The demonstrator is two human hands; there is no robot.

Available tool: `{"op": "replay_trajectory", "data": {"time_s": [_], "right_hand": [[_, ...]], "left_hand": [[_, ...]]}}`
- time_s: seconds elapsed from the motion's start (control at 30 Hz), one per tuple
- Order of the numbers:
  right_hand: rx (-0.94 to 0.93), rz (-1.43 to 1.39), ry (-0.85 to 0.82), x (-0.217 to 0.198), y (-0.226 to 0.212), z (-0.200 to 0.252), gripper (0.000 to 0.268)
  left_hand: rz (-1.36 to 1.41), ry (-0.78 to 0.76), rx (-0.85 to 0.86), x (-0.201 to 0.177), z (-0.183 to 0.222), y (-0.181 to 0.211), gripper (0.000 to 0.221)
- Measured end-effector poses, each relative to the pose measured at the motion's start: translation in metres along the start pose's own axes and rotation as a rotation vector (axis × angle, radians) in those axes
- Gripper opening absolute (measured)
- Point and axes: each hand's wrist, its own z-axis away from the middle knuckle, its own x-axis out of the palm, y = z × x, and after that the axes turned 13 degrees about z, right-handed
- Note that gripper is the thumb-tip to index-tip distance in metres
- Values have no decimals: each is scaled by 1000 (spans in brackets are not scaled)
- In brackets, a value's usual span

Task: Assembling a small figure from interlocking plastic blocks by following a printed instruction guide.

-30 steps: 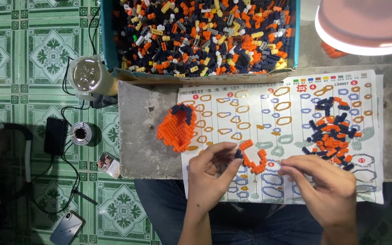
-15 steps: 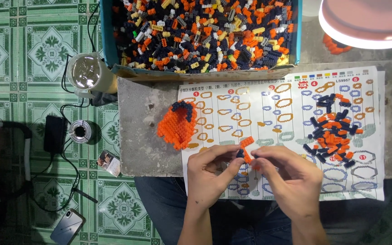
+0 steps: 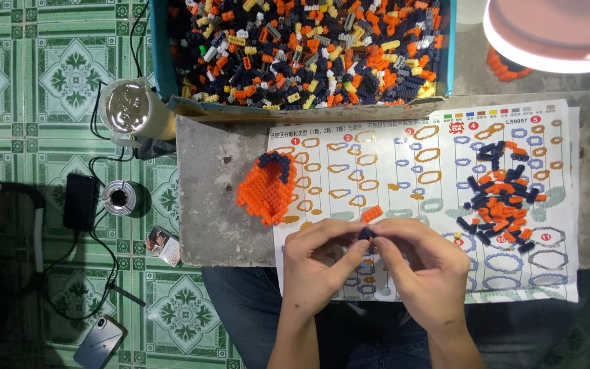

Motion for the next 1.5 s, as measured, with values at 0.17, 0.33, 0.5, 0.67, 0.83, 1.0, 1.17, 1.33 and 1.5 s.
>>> {"op": "replay_trajectory", "data": {"time_s": [0.17, 0.33, 0.5, 0.67, 0.83, 1.0, 1.17, 1.33, 1.5], "right_hand": [[-126, 161, -8, -12, -3, -3, 16], [-184, 288, -44, -18, -2, -4, 16], [-211, 307, -45, -22, -3, -7, 14], [-237, 333, -67, -27, 4, -10, 18], [-278, 300, -91, -27, 1, -13, 22], [-272, 301, -44, -25, 6, -10, 19], [-263, 309, -5, -17, 2, -9, 16], [-274, 334, 20, -13, -3, -8, 14], [-295, 374, 3, -13, -11, -8, 16]], "left_hand": [[-42, -20, 20, 2, -1, 3, 14], [-11, -46, 23, 1, 0, 3, 16], [-90, -132, 87, 0, -2, 4, 17], [-88, -147, 55, -3, 0, -1, 20], [-102, -136, 67, -5, 1, -4, 20], [-32, -137, 96, -3, -1, -3, 20], [-50, -105, 106, -3, 0, -6, 18], [4, -68, 66, -4, 2, -7, 20], [40, -30, -12, -7, 5, -12, 19]]}}
